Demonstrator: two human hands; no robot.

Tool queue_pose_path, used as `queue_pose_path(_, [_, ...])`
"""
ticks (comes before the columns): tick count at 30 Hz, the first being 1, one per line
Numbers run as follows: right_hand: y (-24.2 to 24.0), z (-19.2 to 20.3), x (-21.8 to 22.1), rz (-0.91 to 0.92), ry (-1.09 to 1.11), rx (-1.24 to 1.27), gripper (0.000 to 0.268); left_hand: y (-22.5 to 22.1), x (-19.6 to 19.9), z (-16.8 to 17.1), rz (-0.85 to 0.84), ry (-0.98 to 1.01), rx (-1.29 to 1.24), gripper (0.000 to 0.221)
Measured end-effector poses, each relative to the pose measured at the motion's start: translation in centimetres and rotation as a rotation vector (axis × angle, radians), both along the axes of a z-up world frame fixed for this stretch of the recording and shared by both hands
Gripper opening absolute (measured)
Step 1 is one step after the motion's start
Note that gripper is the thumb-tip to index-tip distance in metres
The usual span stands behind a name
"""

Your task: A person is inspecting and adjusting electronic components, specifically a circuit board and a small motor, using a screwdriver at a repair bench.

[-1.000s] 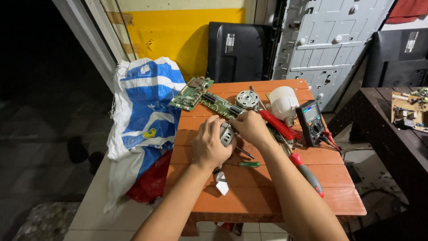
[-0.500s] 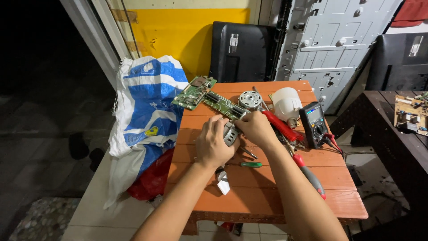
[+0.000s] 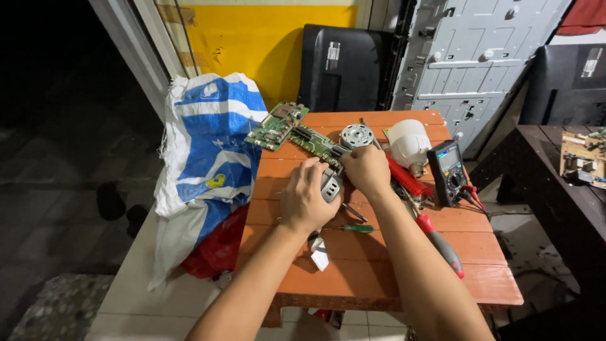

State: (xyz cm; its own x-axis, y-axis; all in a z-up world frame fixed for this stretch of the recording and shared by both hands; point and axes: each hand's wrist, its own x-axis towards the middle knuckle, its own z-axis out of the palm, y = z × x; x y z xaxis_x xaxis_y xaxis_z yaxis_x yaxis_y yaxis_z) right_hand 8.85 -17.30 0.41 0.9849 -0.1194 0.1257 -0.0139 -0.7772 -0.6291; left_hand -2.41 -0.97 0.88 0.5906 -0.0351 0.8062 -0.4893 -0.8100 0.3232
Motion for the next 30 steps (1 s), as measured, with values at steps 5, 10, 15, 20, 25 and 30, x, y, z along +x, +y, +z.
queue_pose_path(5, [1.7,3.5,-4.5,0.031,0.066,0.022,0.026,0.3,0.4,0.0,-0.025,0.004,-0.034,0.056])
queue_pose_path(10, [0.1,1.3,-1.2,-0.023,0.040,0.082,0.031,0.3,0.3,-0.1,-0.033,-0.025,-0.001,0.054])
queue_pose_path(15, [1.5,5.9,-7.3,0.102,0.089,0.105,0.034,0.1,0.4,-0.2,-0.002,0.003,-0.010,0.056])
queue_pose_path(20, [0.1,3.7,-3.4,-0.014,0.005,0.106,0.034,0.1,0.0,0.6,-0.059,-0.024,0.026,0.048])
queue_pose_path(25, [1.2,4.7,-5.0,0.075,0.048,0.051,0.031,0.1,0.8,-0.2,-0.014,-0.037,-0.002,0.053])
queue_pose_path(30, [-0.1,3.0,-2.1,-0.075,-0.001,0.027,0.032,-0.1,-0.1,0.5,-0.018,-0.028,0.013,0.049])
